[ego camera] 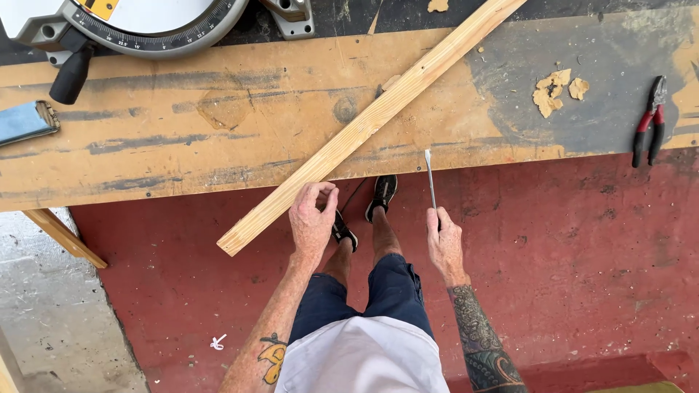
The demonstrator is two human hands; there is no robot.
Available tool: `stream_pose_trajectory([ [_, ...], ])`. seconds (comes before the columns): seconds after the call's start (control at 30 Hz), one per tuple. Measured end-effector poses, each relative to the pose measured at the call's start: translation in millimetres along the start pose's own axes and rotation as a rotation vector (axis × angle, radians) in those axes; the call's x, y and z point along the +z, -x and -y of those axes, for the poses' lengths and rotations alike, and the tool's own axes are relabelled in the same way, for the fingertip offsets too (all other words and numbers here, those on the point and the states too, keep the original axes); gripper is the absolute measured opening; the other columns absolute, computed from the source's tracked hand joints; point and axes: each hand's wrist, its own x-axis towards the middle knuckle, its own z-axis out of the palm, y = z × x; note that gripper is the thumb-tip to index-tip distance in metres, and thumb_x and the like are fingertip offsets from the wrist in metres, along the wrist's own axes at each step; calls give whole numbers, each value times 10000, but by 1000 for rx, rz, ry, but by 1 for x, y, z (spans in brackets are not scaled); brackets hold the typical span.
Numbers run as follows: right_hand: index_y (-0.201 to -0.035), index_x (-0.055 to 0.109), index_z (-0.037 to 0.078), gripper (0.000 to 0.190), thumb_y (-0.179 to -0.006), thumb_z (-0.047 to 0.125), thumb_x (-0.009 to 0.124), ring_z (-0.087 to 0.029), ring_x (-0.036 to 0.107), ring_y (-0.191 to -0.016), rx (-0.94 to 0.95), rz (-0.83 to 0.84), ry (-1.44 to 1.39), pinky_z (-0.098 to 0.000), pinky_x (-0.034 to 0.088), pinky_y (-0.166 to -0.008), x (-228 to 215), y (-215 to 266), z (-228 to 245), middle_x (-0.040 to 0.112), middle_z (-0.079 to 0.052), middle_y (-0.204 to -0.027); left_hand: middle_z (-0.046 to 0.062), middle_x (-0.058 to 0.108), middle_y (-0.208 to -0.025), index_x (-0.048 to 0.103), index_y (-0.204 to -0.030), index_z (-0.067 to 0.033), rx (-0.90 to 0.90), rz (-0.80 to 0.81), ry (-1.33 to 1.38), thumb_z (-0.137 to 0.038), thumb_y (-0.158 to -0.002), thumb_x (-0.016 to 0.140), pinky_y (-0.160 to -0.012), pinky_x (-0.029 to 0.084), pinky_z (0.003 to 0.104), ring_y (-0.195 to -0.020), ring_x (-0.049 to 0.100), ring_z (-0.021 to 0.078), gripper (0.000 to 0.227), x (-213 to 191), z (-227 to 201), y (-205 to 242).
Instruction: Remove staples from a wooden strip using a screwdriver and pliers.
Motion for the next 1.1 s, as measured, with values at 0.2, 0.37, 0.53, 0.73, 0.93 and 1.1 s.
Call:
stream_pose_trajectory([
  [0.2,-849,546,112,428,-1109,436,444,-334,578,-629,83,-4,35,-443,481,-641,-43,-6,1,530,-163,-623,184,764,-1084,721,-1233,-49,-677,549,861,-346,-885,860,-843,617,258,-989,765,214,477,138,-63,-13],
  [0.37,-853,542,107,418,-1109,423,450,-335,561,-628,143,-60,-5,-445,468,-635,-70,-10,0,508,-169,-629,93,776,-1047,735,-1193,-73,-675,629,917,-320,-883,855,-798,619,203,-932,742,95,414,206,-128,-44],
  [0.53,-849,538,105,413,-1095,427,459,-322,555,-632,257,-80,-51,-455,475,-644,-96,-14,-13,507,-171,-611,71,787,-1043,760,-1161,-95,-638,710,846,-274,-888,844,-798,610,190,-929,738,80,338,245,-150,-62],
  [0.73,-846,535,111,417,-1086,444,463,-325,564,-629,324,-92,-80,-457,477,-644,-114,-16,-38,506,-167,-608,72,787,-1008,751,-1154,-104,-595,715,761,-257,-915,799,-777,612,182,-872,740,86,287,300,-162,-92],
  [0.93,-849,552,101,420,-1084,437,462,-348,583,-647,359,-20,-72,-465,485,-659,-120,-3,-54,542,-202,-632,114,757,-1117,698,-1267,-136,-28,647,94,-170,-850,818,-933,600,426,-1036,743,272,435,306,-199,-133],
  [1.1,-842,563,108,426,-1076,447,456,-305,585,-643,369,52,-63,-439,488,-646,-117,0,-52,560,-156,-624,67,741,-1111,721,-1210,-168,124,634,121,-13,-961,600,-917,605,436,-1038,740,298,318,283,-188,-136],
])
